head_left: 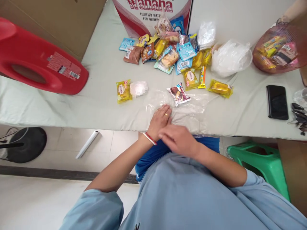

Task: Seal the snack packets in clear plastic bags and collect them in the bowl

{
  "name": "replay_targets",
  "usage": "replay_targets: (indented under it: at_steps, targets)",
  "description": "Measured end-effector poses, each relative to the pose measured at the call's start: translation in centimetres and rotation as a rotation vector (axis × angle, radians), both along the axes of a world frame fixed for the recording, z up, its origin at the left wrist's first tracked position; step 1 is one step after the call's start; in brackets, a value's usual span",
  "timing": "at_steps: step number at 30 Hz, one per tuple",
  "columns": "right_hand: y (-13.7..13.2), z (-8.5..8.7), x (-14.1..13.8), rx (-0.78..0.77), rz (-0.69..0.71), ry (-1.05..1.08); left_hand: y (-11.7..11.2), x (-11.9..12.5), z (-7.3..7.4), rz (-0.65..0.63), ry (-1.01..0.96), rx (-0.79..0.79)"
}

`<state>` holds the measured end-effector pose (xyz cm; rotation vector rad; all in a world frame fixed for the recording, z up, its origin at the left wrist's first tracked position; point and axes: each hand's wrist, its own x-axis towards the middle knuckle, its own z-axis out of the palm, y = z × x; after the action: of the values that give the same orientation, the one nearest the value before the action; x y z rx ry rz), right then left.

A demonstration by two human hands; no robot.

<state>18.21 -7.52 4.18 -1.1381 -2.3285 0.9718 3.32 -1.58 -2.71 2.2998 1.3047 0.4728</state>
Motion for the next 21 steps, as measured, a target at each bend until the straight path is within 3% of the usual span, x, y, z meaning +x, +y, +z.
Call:
replay_targets:
  at_steps: [3, 7, 9, 11, 15, 21]
  targets:
    - [2.5, -1.7, 3.5, 0.180, -0.279, -0.185, -0.9, -0.6, 0.4, -0.036, 0.060, 0.038]
    - [4.2, -5.4, 9.3, 0.270, -0.413, -0.246, -1.2, -1.8, 1.3, 0.075, 0.140, 0.073]
    - [4.5, -6.1, 11.9, 0.277, -0.477, -0.190, -1.0, -2.5, 1.4, 0.149, 0.174, 0.074]
    - [5.0, -5.6, 13.5, 0.239, -0.565, -0.125, -0.6, -3.0, 1.3, 0.174, 0.201, 0.071]
    - [8.0, -3.0, 12.6, 0.160, -0.725, -0.104, 0.3, -3.3, 1.1, 0.081, 0.261, 0.098]
    - [15.3, -0.4, 7.1, 0.047, -0.720, -0.475, 0.9, -3.9, 0.7, -0.056, 0.293, 0.178]
